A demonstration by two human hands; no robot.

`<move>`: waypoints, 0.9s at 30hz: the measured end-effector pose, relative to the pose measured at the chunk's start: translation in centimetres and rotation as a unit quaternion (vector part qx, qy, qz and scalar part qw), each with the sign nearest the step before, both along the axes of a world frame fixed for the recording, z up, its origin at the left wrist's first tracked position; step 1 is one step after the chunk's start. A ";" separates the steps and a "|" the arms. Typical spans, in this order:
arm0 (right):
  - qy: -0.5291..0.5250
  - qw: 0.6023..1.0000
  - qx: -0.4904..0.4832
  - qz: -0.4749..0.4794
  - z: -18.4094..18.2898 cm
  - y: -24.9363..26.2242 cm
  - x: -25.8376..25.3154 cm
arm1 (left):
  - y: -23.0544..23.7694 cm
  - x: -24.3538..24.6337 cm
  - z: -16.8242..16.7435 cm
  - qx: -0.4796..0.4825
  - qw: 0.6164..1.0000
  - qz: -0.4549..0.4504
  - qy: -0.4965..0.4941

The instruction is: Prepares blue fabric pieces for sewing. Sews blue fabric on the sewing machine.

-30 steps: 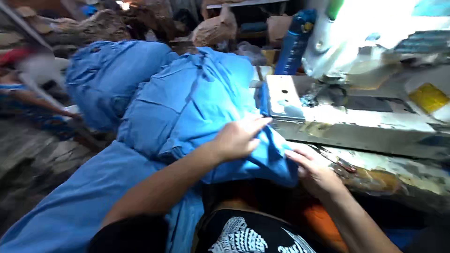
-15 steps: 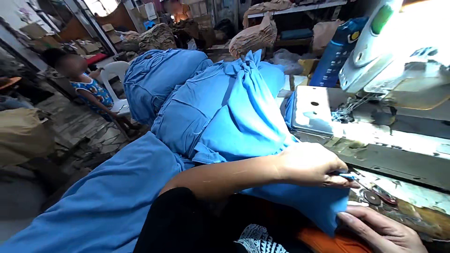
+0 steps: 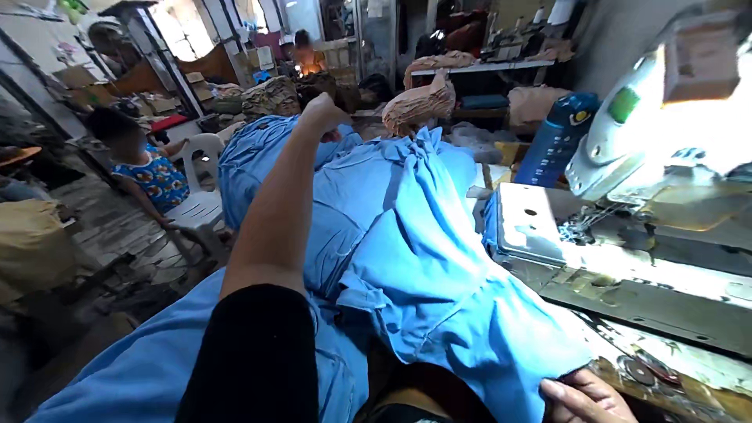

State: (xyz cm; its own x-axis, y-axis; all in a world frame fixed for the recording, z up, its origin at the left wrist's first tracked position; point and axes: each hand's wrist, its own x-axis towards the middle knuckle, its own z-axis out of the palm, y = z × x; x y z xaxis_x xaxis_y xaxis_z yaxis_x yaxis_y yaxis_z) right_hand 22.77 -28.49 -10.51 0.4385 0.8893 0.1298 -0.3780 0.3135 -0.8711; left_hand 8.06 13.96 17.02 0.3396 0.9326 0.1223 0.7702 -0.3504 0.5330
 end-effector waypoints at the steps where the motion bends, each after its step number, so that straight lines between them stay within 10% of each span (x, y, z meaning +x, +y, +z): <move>1: 0.034 0.999 -0.033 -0.023 1.3 0.1 -0.8 | 1.4 0.7 0.3 0.012 1.000 0.018 0.003; 3: 0.140 0.958 -0.212 -0.135 6.3 1.5 -2.8 | 2.6 2.3 1.0 0.054 0.998 0.025 -0.032; 6: 0.018 1.000 0.019 -0.017 -0.5 0.1 -0.8 | 2.2 4.0 2.5 0.161 0.967 -0.019 -0.195; 10: 0.049 0.999 0.019 0.001 -0.9 0.7 -0.3 | -1.7 3.7 3.1 0.221 0.913 -0.110 -0.325; 17: 0.040 0.998 0.014 0.037 0.9 3.2 -1.2 | -21.8 -1.7 -16.5 -0.128 0.805 -0.563 -0.134; 21: -0.039 0.998 0.046 0.009 1.6 4.7 -2.4 | -23.4 -2.0 -21.5 -0.212 0.794 -0.520 -0.232; 27: -0.221 0.965 0.121 -0.074 1.5 6.0 -3.1 | -23.2 -1.6 -22.5 -0.085 0.797 -0.508 -0.316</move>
